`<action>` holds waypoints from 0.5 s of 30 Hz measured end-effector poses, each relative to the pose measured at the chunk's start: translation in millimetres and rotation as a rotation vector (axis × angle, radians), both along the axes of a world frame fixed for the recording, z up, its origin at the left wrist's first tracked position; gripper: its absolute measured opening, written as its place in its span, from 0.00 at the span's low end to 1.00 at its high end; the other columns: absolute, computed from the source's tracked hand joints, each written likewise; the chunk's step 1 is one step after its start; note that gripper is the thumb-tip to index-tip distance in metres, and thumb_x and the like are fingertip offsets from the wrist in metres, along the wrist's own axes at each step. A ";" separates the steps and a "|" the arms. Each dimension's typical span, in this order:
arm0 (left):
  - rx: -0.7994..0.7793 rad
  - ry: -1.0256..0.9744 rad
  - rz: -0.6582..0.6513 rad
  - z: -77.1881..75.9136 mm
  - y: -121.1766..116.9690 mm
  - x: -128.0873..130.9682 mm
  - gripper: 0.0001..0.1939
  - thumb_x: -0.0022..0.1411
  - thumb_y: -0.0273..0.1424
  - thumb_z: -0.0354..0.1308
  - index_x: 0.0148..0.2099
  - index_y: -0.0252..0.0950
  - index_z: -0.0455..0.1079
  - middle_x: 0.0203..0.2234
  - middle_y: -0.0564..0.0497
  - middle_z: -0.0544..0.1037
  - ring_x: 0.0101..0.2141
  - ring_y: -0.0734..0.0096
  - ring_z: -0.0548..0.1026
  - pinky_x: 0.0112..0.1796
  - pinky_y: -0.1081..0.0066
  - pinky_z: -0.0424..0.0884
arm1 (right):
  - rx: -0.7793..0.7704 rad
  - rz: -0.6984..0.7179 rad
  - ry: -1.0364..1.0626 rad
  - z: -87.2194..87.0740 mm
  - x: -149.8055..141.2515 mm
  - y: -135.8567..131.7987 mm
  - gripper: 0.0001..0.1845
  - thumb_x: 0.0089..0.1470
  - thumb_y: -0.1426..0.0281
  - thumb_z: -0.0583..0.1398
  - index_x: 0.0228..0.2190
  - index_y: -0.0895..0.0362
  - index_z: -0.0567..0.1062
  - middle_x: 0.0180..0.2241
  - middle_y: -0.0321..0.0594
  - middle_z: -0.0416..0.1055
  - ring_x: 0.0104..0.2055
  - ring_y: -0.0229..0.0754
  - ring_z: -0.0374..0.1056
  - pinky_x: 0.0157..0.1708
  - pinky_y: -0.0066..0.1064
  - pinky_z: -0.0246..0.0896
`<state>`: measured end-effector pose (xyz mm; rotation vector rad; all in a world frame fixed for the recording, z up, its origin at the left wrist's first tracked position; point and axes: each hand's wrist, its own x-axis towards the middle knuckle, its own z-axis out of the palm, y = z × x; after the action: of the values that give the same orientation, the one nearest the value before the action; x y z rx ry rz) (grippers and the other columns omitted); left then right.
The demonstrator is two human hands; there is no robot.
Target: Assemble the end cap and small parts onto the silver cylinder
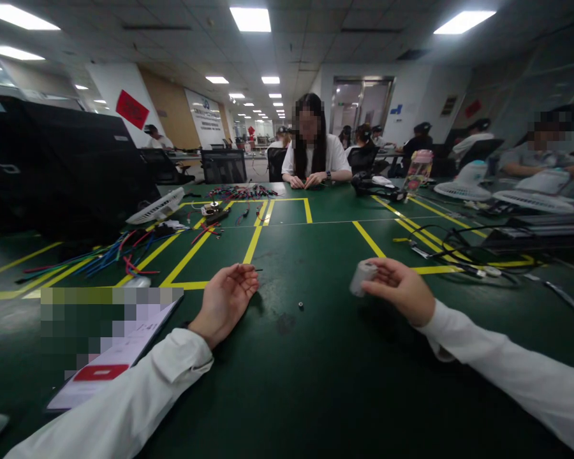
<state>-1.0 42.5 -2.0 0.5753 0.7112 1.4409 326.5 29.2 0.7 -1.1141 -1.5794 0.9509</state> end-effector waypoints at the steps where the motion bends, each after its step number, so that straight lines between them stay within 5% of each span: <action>1: -0.008 -0.009 -0.003 -0.1 0.3 -0.7 0.12 0.57 0.28 0.50 0.30 0.27 0.72 0.25 0.45 0.73 0.26 0.70 0.73 0.30 0.72 0.72 | 0.042 -0.120 0.003 -1.0 19.4 2.8 0.29 0.38 0.62 0.66 0.43 0.56 0.68 0.40 0.43 0.72 0.40 0.42 0.70 0.44 0.39 0.66; 4: -0.020 -0.024 -0.005 -0.1 0.8 -2.0 0.11 0.57 0.28 0.51 0.30 0.28 0.72 0.25 0.45 0.73 0.26 0.70 0.73 0.30 0.72 0.72 | 0.205 -0.466 -0.205 -7.1 88.1 1.7 0.29 0.34 0.58 0.67 0.40 0.53 0.69 0.39 0.42 0.71 0.39 0.45 0.70 0.42 0.42 0.66; 9: -0.027 -0.027 -0.022 0.4 0.6 -1.1 0.10 0.57 0.28 0.51 0.31 0.28 0.72 0.25 0.45 0.74 0.26 0.70 0.73 0.30 0.71 0.73 | 0.222 -0.824 -0.612 -25.8 201.0 -17.8 0.23 0.35 0.52 0.65 0.34 0.48 0.69 0.28 0.39 0.70 0.26 0.46 0.68 0.25 0.40 0.64; 12: -0.024 -0.017 -0.021 1.4 0.2 -0.6 0.10 0.56 0.29 0.52 0.31 0.28 0.72 0.25 0.45 0.74 0.27 0.70 0.73 0.31 0.71 0.73 | 0.267 -0.826 -0.764 -32.4 241.2 -22.6 0.20 0.34 0.54 0.66 0.30 0.48 0.68 0.22 0.38 0.68 0.20 0.41 0.64 0.20 0.35 0.59; 15: -0.023 -0.011 -0.019 2.6 -0.3 -0.1 0.09 0.55 0.29 0.53 0.31 0.29 0.72 0.25 0.46 0.74 0.27 0.71 0.73 0.31 0.72 0.72 | 0.257 -0.796 -0.815 -27.0 246.5 -24.1 0.22 0.34 0.55 0.67 0.30 0.49 0.67 0.22 0.41 0.69 0.20 0.41 0.65 0.20 0.35 0.58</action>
<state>-1.1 42.2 0.6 0.5543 0.7108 1.4153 572.9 5.1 -26.3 -1.8525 -1.5474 -0.2784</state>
